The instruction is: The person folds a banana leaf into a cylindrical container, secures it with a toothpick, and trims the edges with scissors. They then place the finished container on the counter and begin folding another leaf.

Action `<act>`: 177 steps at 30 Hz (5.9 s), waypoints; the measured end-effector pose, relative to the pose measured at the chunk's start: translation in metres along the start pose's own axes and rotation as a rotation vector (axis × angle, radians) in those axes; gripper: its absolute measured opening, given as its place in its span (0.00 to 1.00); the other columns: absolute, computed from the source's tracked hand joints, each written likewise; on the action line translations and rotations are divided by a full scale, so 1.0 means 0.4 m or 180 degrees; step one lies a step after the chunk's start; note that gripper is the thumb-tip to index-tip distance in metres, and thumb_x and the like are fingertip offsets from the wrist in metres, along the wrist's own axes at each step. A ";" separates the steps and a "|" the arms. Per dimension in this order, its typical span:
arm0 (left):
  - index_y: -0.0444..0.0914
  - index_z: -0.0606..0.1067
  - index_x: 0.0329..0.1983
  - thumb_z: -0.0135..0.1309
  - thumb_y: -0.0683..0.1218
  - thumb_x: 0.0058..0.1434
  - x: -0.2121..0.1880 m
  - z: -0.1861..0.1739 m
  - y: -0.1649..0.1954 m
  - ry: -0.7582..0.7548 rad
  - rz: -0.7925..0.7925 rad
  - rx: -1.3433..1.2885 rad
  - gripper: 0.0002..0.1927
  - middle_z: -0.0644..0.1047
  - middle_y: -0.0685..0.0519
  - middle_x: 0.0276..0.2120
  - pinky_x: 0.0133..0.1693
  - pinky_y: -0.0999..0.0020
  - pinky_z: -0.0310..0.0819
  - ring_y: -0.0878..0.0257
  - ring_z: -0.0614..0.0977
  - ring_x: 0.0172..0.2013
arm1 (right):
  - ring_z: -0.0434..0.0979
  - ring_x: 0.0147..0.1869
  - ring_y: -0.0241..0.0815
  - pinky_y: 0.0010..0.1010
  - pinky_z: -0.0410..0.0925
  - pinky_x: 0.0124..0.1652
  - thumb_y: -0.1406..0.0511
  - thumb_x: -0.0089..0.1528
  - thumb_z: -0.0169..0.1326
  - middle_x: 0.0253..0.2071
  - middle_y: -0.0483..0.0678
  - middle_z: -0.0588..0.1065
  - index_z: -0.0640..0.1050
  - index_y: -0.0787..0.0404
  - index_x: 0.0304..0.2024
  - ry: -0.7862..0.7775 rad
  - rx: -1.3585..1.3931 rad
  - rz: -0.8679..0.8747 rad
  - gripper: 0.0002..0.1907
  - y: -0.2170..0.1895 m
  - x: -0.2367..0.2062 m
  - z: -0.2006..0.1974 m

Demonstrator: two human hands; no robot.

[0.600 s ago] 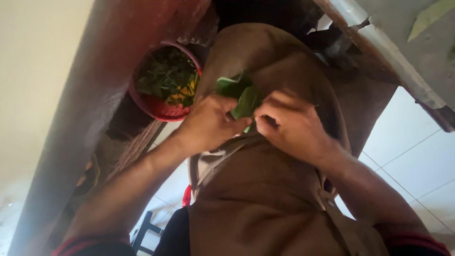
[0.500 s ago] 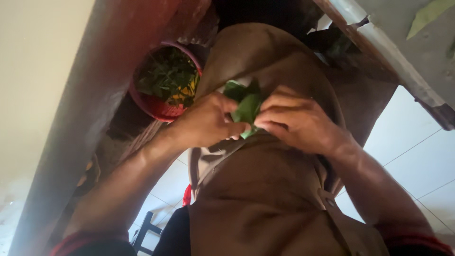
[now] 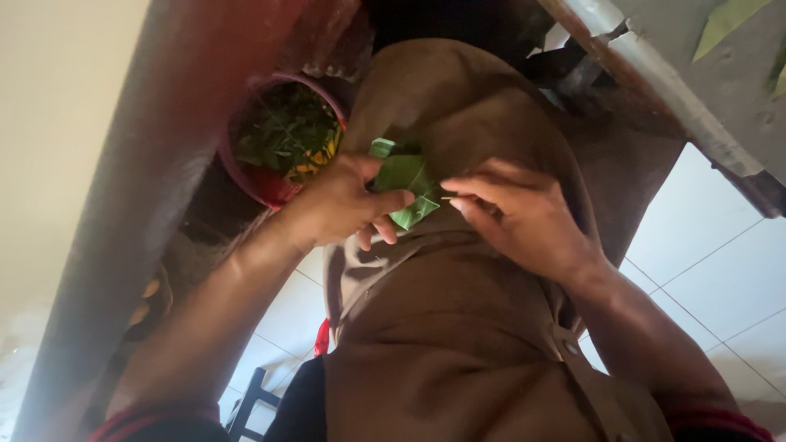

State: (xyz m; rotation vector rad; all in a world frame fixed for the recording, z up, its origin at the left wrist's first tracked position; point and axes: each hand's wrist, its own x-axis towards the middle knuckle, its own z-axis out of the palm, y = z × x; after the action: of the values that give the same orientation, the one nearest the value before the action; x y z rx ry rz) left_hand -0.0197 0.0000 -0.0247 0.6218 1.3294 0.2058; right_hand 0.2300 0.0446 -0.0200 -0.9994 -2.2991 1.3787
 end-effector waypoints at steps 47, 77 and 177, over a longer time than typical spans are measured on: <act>0.31 0.80 0.43 0.60 0.44 0.61 0.001 0.022 0.018 0.0209 0.0088 -0.0260 0.11 0.80 0.48 0.22 0.15 0.73 0.71 0.66 0.81 0.17 | 0.76 0.44 0.47 0.35 0.74 0.41 0.76 0.60 0.61 0.44 0.50 0.74 0.79 0.62 0.48 0.0395 -0.0745 -0.1057 0.14 -0.003 0.001 0.029; 0.32 0.82 0.44 0.57 0.43 0.61 -0.003 0.056 -0.008 0.0467 0.0023 -0.0228 0.12 0.84 0.47 0.26 0.23 0.72 0.81 0.64 0.85 0.24 | 0.75 0.50 0.50 0.37 0.74 0.46 0.74 0.52 0.58 0.45 0.50 0.72 0.79 0.66 0.50 -0.0217 -0.1494 -0.1182 0.21 -0.004 -0.001 0.052; 0.28 0.79 0.45 0.55 0.43 0.64 0.025 0.028 0.040 0.0086 0.0352 0.0199 0.13 0.84 0.46 0.32 0.24 0.70 0.85 0.62 0.89 0.30 | 0.78 0.48 0.50 0.36 0.75 0.47 0.76 0.60 0.58 0.48 0.52 0.74 0.79 0.60 0.49 0.0260 -0.0543 -0.0858 0.16 0.024 -0.024 0.031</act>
State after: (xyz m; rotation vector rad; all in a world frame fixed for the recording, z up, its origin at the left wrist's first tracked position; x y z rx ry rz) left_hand -0.0035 0.0145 -0.0234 0.7484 1.3324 0.2642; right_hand 0.2342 0.0328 -0.0335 -0.7408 -2.4149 1.0325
